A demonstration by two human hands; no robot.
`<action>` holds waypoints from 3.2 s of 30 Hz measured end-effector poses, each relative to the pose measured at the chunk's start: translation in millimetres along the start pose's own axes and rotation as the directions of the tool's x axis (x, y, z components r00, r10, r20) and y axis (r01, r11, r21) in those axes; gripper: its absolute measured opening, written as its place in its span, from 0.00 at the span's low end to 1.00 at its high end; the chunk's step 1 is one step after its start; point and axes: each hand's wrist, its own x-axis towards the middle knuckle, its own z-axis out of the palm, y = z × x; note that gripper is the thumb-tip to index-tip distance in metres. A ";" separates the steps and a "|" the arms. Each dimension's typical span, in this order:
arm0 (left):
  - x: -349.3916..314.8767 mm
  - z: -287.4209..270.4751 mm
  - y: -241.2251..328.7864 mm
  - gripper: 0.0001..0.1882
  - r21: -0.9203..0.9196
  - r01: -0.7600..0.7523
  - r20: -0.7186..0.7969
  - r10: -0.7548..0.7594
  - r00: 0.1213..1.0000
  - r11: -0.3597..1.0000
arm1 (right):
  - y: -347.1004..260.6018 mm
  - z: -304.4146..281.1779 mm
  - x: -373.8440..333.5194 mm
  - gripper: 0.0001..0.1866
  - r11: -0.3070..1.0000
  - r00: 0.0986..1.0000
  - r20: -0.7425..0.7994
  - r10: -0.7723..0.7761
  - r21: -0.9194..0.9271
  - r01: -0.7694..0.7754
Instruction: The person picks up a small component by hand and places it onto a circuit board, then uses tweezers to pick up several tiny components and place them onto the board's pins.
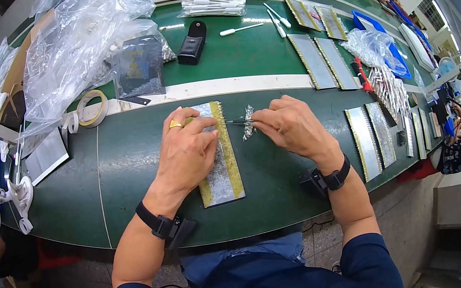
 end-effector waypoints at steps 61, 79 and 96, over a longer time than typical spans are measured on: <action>1.4 -0.9 0.9 0.04 -0.064 -0.020 -0.030 0.018 0.999 0.998 | 16.5 -17.5 -4.5 0.12 0.929 0.927 0.067 0.370 0.001 -0.371; 0.8 -4.1 2.7 0.06 -0.067 -0.005 -0.044 0.002 0.999 0.998 | 2.4 3.4 2.2 0.13 0.903 0.905 0.070 0.420 0.063 -0.425; 0.7 -4.1 2.4 0.06 -0.055 -0.017 -0.024 0.016 1.000 0.998 | 2.3 3.5 -1.3 0.13 0.900 0.901 0.001 0.434 0.040 -0.434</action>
